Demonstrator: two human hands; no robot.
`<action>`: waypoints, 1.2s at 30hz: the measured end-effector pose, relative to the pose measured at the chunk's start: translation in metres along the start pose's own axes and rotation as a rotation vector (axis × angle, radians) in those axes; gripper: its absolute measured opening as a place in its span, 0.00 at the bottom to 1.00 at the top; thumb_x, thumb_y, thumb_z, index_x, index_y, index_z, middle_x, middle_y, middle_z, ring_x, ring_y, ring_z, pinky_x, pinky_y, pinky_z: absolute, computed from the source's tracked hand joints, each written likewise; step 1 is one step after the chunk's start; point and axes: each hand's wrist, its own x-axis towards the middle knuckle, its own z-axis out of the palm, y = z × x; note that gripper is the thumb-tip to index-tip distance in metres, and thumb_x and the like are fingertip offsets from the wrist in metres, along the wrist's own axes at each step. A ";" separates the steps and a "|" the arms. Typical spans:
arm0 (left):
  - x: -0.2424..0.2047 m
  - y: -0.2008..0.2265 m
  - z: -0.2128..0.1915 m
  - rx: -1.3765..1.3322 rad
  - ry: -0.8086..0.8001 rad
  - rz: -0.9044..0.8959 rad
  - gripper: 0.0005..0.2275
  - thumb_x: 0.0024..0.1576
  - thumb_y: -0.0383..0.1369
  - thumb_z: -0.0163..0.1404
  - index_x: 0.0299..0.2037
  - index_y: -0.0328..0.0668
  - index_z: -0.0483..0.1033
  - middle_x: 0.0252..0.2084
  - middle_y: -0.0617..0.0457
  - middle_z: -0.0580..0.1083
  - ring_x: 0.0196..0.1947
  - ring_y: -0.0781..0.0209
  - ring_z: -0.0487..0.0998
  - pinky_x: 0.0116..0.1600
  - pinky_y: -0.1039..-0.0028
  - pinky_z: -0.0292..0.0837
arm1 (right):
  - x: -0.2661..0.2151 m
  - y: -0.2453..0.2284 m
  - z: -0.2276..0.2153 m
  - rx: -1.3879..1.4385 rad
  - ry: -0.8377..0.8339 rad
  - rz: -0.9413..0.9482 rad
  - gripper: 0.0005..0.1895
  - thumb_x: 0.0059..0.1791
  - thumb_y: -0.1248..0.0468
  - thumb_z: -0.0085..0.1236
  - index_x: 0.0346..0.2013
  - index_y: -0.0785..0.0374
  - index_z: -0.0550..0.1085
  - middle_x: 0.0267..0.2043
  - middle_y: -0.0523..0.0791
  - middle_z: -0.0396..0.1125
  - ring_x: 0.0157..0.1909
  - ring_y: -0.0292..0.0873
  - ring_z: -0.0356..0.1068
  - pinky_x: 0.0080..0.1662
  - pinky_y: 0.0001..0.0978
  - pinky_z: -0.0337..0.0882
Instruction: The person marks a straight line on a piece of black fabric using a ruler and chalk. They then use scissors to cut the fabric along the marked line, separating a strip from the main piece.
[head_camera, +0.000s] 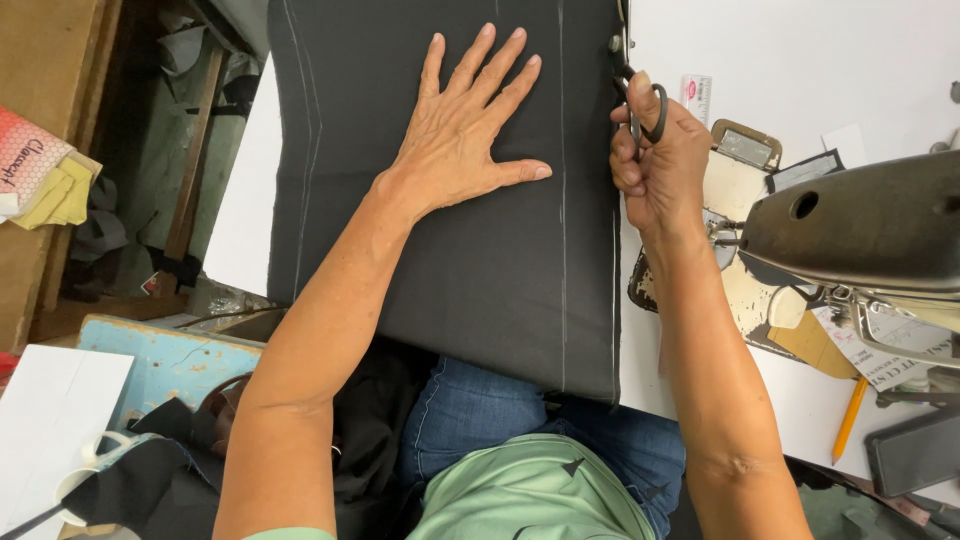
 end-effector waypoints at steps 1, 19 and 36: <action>0.000 0.000 -0.001 -0.002 -0.008 -0.003 0.46 0.66 0.65 0.57 0.83 0.44 0.50 0.85 0.43 0.47 0.84 0.39 0.43 0.80 0.34 0.28 | 0.001 0.003 -0.002 0.003 -0.013 -0.020 0.26 0.43 0.42 0.71 0.31 0.61 0.74 0.17 0.42 0.60 0.13 0.31 0.51 0.17 0.21 0.41; -0.081 0.103 -0.008 0.228 -0.071 -0.024 0.47 0.64 0.70 0.41 0.83 0.42 0.52 0.85 0.37 0.44 0.84 0.34 0.41 0.77 0.25 0.36 | -0.085 0.049 -0.070 -0.020 -0.082 -0.062 0.13 0.51 0.55 0.68 0.36 0.61 0.75 0.16 0.39 0.56 0.15 0.30 0.47 0.19 0.22 0.43; 0.055 0.020 0.042 -0.056 0.402 0.108 0.15 0.66 0.22 0.52 0.63 0.34 0.76 0.68 0.43 0.72 0.64 0.42 0.74 0.60 0.53 0.69 | -0.167 0.092 -0.133 0.128 -0.066 0.030 0.13 0.51 0.61 0.67 0.41 0.70 0.76 0.16 0.42 0.56 0.14 0.32 0.45 0.17 0.23 0.41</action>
